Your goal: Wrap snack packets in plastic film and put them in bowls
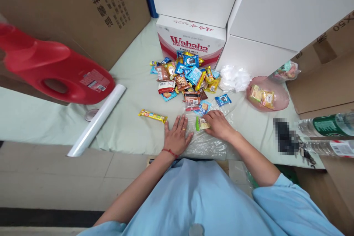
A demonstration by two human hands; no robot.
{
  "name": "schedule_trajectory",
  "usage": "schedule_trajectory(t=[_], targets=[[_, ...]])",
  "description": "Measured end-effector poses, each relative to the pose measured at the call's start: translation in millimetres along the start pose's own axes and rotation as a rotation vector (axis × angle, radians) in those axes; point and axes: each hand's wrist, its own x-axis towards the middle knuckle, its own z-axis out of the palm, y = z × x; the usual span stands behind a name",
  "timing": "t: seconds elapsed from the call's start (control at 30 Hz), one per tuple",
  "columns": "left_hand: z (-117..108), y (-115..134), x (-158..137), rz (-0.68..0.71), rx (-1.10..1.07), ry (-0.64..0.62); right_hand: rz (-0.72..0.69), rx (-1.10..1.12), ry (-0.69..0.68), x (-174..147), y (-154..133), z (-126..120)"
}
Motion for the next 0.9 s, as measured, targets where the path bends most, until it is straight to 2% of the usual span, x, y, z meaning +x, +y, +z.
schedule_trajectory(t=[0.23, 0.37, 0.43, 0.53, 0.6, 0.67, 0.77, 0.83, 0.9], targets=[[-3, -1, 1, 0.015, -0.021, -0.003, 0.016, 0.03, 0.01, -1, 4, 5], [-10, -15, -9, 0.074, -0.107, 0.085, 0.017, 0.144, 0.1, -24, 18, 1], [-16, -28, -20, 0.201, -0.19, 0.098, 0.006, 0.229, 0.174, -51, 27, -2], [-22, -47, -40, 0.475, -0.306, -0.026, -0.004, 0.328, 0.205, -100, 34, 5], [-23, -57, -52, 0.551, -0.317, -0.092, -0.001, 0.357, 0.173, -130, 31, 19], [-21, -61, -59, 0.556, -0.284, -0.11, 0.014, 0.363, 0.168, -153, 23, 39], [-17, -61, -62, 0.532, -0.248, -0.099, 0.076, 0.373, 0.249, -169, 11, 64], [-19, -60, -59, 0.516, -0.263, -0.104, 0.105, 0.398, 0.274, -171, 6, 68], [-25, -59, -52, 0.51, -0.304, -0.13, 0.098, 0.439, 0.248, -166, 7, 59]])
